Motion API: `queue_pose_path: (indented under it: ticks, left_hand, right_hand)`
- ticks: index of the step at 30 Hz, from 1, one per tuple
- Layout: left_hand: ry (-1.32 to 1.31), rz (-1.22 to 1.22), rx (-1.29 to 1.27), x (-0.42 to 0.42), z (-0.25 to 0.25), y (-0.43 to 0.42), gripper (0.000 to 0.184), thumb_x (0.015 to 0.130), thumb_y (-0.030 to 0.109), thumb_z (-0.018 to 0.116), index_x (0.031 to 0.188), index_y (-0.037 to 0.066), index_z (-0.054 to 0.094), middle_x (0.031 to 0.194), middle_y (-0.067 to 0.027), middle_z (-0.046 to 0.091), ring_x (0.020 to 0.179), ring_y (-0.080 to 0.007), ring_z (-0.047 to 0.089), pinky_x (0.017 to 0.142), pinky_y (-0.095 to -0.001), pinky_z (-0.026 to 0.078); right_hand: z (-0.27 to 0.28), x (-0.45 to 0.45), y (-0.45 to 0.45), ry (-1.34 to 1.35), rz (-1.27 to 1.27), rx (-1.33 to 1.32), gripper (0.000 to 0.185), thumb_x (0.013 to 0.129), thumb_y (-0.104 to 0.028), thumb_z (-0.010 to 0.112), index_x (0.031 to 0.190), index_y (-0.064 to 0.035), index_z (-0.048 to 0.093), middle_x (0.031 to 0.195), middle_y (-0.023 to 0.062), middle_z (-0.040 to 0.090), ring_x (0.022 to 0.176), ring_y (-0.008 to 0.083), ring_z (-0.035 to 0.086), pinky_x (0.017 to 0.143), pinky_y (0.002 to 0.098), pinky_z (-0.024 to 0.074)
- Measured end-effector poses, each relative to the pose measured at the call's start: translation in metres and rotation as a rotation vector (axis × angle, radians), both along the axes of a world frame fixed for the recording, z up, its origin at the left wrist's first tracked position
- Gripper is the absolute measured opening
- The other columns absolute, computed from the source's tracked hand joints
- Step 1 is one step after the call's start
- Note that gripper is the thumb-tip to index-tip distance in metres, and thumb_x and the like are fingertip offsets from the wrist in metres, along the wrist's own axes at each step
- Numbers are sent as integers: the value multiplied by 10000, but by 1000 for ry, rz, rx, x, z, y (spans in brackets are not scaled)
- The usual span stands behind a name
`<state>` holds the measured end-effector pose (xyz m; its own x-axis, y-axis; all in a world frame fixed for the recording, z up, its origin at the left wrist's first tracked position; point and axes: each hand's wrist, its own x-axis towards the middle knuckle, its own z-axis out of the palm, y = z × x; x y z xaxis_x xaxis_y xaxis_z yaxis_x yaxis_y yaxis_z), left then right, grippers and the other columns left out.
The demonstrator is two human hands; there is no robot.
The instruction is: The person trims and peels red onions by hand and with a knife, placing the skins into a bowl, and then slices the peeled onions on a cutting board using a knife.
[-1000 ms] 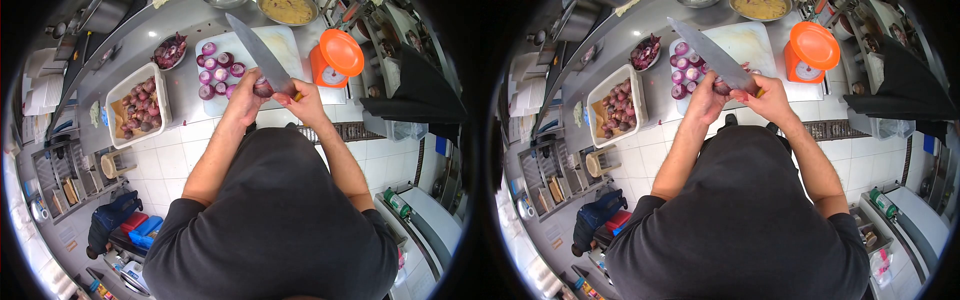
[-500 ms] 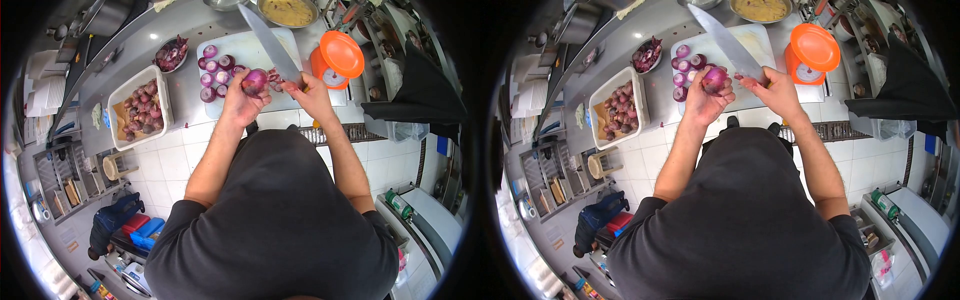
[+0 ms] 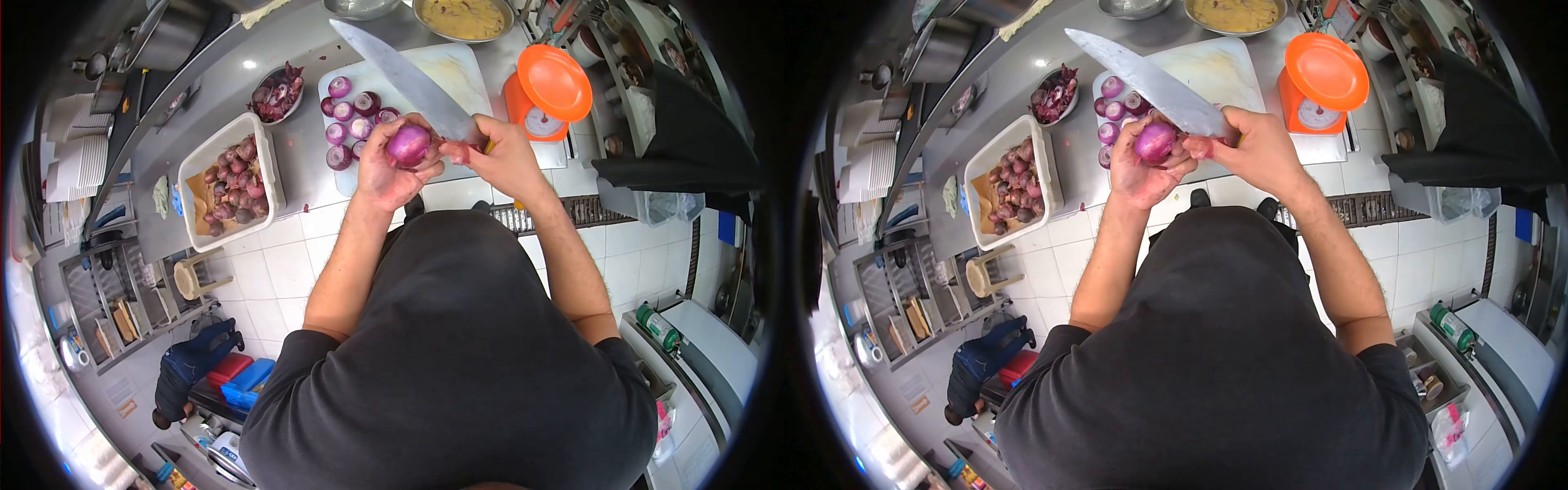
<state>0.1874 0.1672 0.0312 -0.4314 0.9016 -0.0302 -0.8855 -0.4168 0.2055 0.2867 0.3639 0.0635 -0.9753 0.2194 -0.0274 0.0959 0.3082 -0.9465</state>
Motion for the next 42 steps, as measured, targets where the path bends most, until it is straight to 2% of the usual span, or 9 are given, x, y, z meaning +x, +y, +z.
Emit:
queue_pose_path:
  ticks: [3, 9, 18, 27, 30, 33, 36, 39, 42]
  left_hand:
    - [-69, 109, -255, 8, 11, 0, 411, 962, 368, 619, 1162, 11, 658, 1019, -160, 692, 838, -295, 653, 752, -409, 519]
    - [-161, 197, -321, 14, 26, 12, 493, 960, 393, 644, 1300, 39, 612, 1221, -216, 702, 1028, -394, 693, 887, -521, 556]
    - [-89, 151, -128, 8, -8, 14, 513, 1022, 452, 620, 1310, 27, 607, 1203, -186, 709, 988, -369, 707, 761, -461, 601]
    - [-221, 191, -88, 12, -5, 18, 531, 1030, 469, 612, 1324, 27, 597, 1215, -185, 712, 1019, -383, 728, 770, -475, 642]
    - [-72, 198, -74, 14, -11, 16, 533, 1034, 479, 607, 1332, 36, 597, 1225, -161, 716, 1017, -363, 730, 787, -466, 630]
    - [-141, 209, -168, 13, -8, 17, 518, 1047, 475, 592, 1337, 46, 600, 1209, -148, 721, 1033, -330, 725, 821, -451, 610]
    - [-85, 310, -252, 19, 5, 23, 482, 1066, 449, 579, 1339, 52, 600, 1219, -137, 713, 1077, -301, 706, 851, -434, 591]
    - [-41, 251, -101, 8, -15, 16, 583, 1055, 383, 553, 1485, -7, 500, 1469, -204, 587, 1288, -330, 624, 1058, -505, 544]
    - [3, 194, -3, 0, -26, 12, 521, 1075, 368, 539, 1449, 6, 528, 1359, -173, 653, 1251, -322, 645, 1054, -500, 537]
  right_hand:
    - [8, 2, -6, 29, 16, -6, 452, 830, -391, 933, 849, 0, 706, 596, -24, 512, 601, 63, 434, 555, 299, 382]
    - [14, 5, -13, -55, -20, 88, 466, 840, -404, 916, 850, 10, 703, 596, 22, 558, 570, 106, 494, 566, 322, 420]
    - [10, 5, -19, -67, -64, 114, 622, 802, -558, 897, 787, 15, 657, 595, 66, 571, 544, 154, 507, 535, 354, 404]
    - [8, 4, -21, -37, -82, 106, 630, 810, -511, 909, 726, 9, 564, 581, 74, 525, 533, 148, 474, 514, 365, 390]
    - [13, 6, -22, -98, -44, 163, 379, 857, -301, 919, 904, 12, 709, 639, -19, 566, 639, 40, 458, 567, 272, 414]
    - [3, 5, -24, 34, -62, 188, 606, 821, -483, 907, 744, 12, 566, 589, 77, 522, 551, 140, 449, 523, 354, 392]
    - [7, 4, -23, -41, -67, 103, 570, 828, -441, 903, 752, 15, 569, 608, 85, 545, 556, 148, 469, 532, 358, 403]
    - [14, 5, -22, -82, -64, 108, 541, 825, -404, 902, 756, 18, 570, 623, 94, 563, 559, 159, 490, 539, 362, 413]
    - [4, 5, -23, -39, -66, 110, 555, 822, -422, 910, 756, 16, 576, 611, 88, 562, 557, 149, 495, 540, 353, 419]
